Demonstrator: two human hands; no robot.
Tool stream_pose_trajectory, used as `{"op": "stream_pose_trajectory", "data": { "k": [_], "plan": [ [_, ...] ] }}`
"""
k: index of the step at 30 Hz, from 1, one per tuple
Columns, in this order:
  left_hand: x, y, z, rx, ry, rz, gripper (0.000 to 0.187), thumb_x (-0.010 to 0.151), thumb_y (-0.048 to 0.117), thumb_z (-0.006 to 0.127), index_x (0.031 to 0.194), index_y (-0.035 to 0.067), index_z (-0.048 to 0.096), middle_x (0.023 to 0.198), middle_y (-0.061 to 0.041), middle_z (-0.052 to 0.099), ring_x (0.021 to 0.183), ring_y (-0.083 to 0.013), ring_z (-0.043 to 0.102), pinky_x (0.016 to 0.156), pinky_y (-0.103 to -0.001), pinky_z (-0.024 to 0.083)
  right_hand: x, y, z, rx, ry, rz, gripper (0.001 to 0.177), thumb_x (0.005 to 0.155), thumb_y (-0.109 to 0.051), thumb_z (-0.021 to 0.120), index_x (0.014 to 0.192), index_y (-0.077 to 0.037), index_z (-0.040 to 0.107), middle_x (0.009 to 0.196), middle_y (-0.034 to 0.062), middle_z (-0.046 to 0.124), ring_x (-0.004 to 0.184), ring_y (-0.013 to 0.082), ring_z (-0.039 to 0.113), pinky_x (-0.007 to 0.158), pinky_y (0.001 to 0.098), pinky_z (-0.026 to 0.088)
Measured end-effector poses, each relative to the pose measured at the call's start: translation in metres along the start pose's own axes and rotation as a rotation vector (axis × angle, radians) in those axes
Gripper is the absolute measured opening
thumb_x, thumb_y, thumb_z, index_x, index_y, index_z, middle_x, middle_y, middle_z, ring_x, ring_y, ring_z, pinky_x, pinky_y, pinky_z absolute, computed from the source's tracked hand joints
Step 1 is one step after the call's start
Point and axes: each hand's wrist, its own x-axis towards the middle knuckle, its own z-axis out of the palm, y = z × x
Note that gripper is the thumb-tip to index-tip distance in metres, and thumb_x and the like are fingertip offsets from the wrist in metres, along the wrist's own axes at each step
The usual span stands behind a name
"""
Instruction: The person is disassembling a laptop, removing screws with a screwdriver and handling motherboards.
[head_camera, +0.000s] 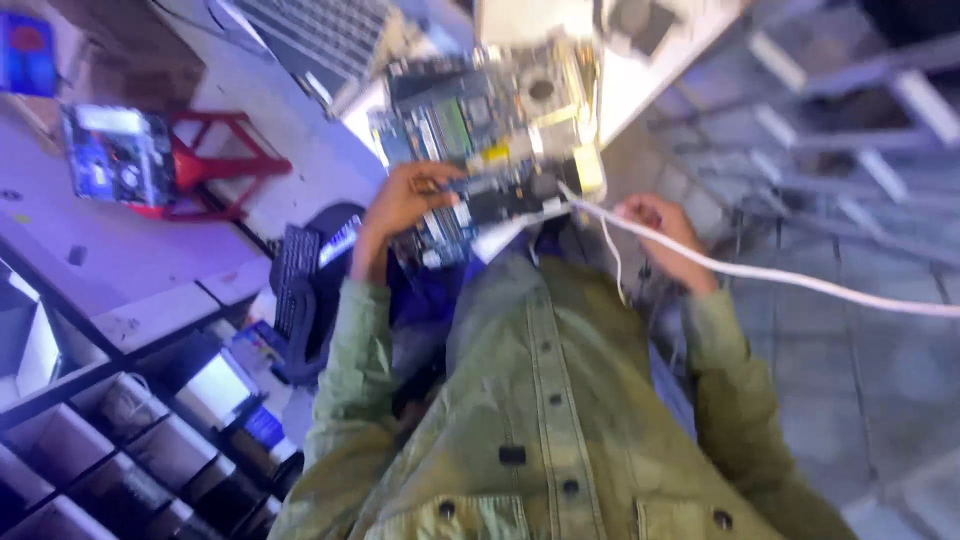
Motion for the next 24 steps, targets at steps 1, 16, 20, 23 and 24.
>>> {"op": "stream_pose_trajectory", "data": {
  "k": [1, 16, 20, 23, 24],
  "plan": [
    [0.004, 0.005, 0.000, -0.018, 0.039, -0.007, 0.038, 0.083, -0.001, 0.084, 0.119, -0.004, 0.072, 0.106, -0.032, 0.069, 0.100, -0.0379, 0.071, 0.091, -0.050, 0.057, 0.017, 0.023, 0.003, -0.015, 0.064, 0.048, 0.024, 0.106, -0.033, 0.069, 0.114, -0.011, 0.072, 0.082, 0.0093, 0.070, 0.076, 0.0184, 0.065, 0.071, 0.0331, 0.053],
    [0.001, -0.003, 0.033, 0.620, 0.352, 0.255, 0.038, 0.077, 0.006, 0.088, 0.112, 0.018, 0.079, 0.125, -0.005, 0.067, 0.108, -0.0313, 0.059, 0.094, -0.044, 0.052, 0.040, -0.008, 0.020, 0.016, 0.068, -0.074, 0.023, 0.104, -0.021, 0.074, 0.094, -0.004, 0.062, 0.075, 0.0104, 0.066, 0.067, 0.0156, 0.056, 0.065, 0.0290, 0.043],
    [0.002, -0.015, 0.045, 0.739, 0.412, 0.200, 0.030, 0.087, 0.028, 0.082, 0.117, 0.029, 0.076, 0.128, 0.006, 0.063, 0.117, -0.0228, 0.050, 0.107, -0.047, 0.032, 0.034, -0.018, 0.021, 0.010, 0.099, -0.039, 0.021, 0.103, -0.021, 0.075, 0.094, -0.006, 0.063, 0.073, 0.0100, 0.067, 0.065, 0.0174, 0.056, 0.067, 0.0307, 0.045],
    [0.012, -0.005, 0.052, 0.768, 0.502, 0.186, 0.034, 0.098, 0.031, 0.074, 0.131, 0.027, 0.070, 0.139, 0.000, 0.055, 0.122, -0.0263, 0.045, 0.107, -0.050, 0.028, 0.027, -0.031, 0.023, 0.029, 0.129, -0.061, 0.021, 0.107, -0.020, 0.070, 0.095, -0.006, 0.061, 0.074, 0.0090, 0.063, 0.067, 0.0163, 0.057, 0.067, 0.0299, 0.044],
    [0.017, -0.001, 0.053, 0.768, 0.523, 0.189, 0.039, 0.099, 0.030, 0.073, 0.137, 0.026, 0.067, 0.142, -0.003, 0.052, 0.124, -0.0286, 0.044, 0.108, -0.052, 0.028, 0.023, -0.039, 0.022, 0.043, 0.127, -0.062, 0.019, 0.108, -0.020, 0.069, 0.097, -0.006, 0.062, 0.076, 0.0100, 0.065, 0.069, 0.0162, 0.057, 0.068, 0.0305, 0.043]
  ]
}}
